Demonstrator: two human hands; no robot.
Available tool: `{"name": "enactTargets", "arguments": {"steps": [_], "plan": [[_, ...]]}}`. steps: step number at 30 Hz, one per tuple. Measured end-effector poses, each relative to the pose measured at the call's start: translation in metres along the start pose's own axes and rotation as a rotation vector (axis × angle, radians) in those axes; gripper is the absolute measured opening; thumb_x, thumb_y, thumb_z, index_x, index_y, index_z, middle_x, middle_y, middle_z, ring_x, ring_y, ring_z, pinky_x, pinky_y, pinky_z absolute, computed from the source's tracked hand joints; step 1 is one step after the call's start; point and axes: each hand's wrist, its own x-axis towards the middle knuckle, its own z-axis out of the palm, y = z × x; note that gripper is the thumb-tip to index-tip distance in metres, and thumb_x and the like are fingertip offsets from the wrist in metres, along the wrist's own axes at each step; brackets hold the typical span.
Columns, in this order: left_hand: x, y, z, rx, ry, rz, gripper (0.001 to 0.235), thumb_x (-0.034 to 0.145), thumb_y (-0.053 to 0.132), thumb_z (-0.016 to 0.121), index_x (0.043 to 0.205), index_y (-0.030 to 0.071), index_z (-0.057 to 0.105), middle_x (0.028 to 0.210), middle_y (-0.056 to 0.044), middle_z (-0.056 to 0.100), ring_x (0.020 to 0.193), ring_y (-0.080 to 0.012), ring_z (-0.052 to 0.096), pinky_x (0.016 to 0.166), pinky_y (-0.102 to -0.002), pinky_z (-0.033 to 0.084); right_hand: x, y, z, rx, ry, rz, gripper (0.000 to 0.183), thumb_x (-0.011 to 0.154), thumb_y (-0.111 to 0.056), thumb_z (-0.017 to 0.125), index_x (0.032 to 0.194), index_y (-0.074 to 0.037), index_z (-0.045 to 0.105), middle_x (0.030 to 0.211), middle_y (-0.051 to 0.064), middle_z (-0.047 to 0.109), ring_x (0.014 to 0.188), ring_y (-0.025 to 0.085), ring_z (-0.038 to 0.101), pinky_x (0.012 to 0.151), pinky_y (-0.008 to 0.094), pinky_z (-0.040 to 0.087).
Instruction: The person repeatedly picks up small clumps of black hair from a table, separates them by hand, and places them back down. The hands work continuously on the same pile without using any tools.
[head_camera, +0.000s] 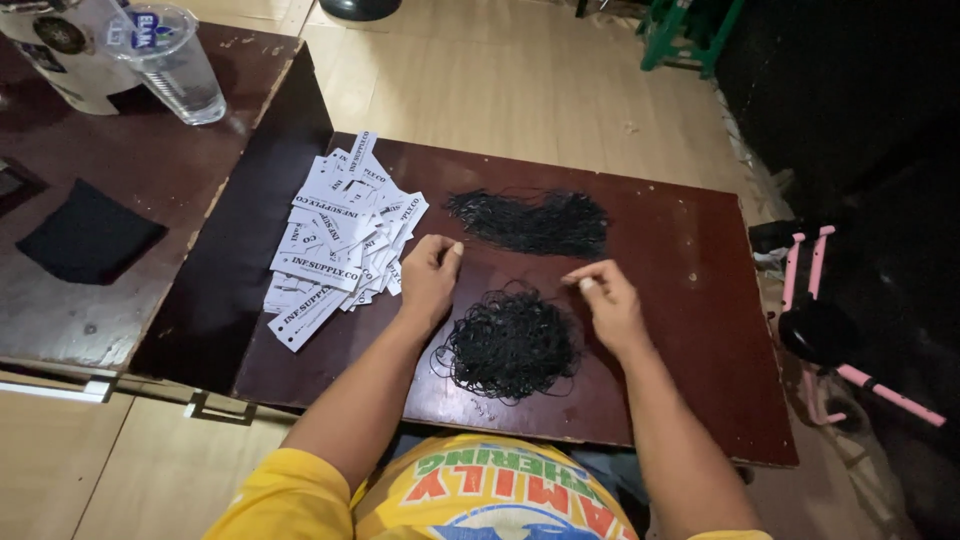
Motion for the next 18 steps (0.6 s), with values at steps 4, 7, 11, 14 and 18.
{"name": "enactTargets", "arguments": {"steps": [4,7,11,14,18], "plan": [[0.006,-0.006,0.012,0.13,0.001,0.097,0.013,0.095,0.03,0.069,0.092,0.017,0.073,0.084,-0.007,0.069,0.089,-0.0304,0.07,0.08,-0.042,0.056,0.01,0.014,-0.014,-0.226,0.23,-0.141,0.009,0.098,-0.005,0.066,0.103,-0.01,0.072,0.098,0.01,0.071,0.1,0.03,0.07,0.092,0.042,0.053],[0.01,-0.013,0.026,0.307,0.051,0.171,0.013,0.094,0.03,0.071,0.093,0.018,0.074,0.083,-0.003,0.066,0.088,-0.026,0.069,0.079,-0.038,0.056,0.013,0.016,-0.01,-0.337,0.235,-0.167,0.009,0.1,-0.006,0.064,0.106,-0.008,0.071,0.098,0.012,0.068,0.101,0.034,0.068,0.09,0.045,0.053],[0.011,-0.025,0.036,0.472,0.061,0.22,0.017,0.088,0.036,0.073,0.089,0.019,0.07,0.084,-0.003,0.061,0.087,-0.0263,0.065,0.075,-0.039,0.056,0.011,0.023,-0.004,-0.499,0.132,-0.141,0.012,0.096,-0.013,0.069,0.107,-0.014,0.073,0.099,0.006,0.068,0.102,0.03,0.069,0.092,0.043,0.054],[0.011,-0.028,0.034,0.431,0.078,0.306,0.018,0.089,0.036,0.071,0.086,0.019,0.066,0.083,-0.001,0.058,0.085,-0.0248,0.065,0.073,-0.036,0.055,0.011,0.025,0.0,-0.542,0.086,-0.263,0.022,0.092,-0.019,0.075,0.114,-0.017,0.076,0.104,0.004,0.068,0.106,0.029,0.067,0.097,0.043,0.052],[-0.01,0.033,0.021,0.212,0.008,0.598,0.015,0.088,0.033,0.074,0.081,0.023,0.065,0.084,0.003,0.056,0.086,-0.0234,0.063,0.072,-0.034,0.054,0.001,-0.022,0.01,-0.397,-0.003,-0.509,0.056,0.081,-0.018,0.081,0.136,-0.013,0.068,0.132,0.012,0.066,0.126,0.036,0.059,0.108,0.05,0.044]]}}
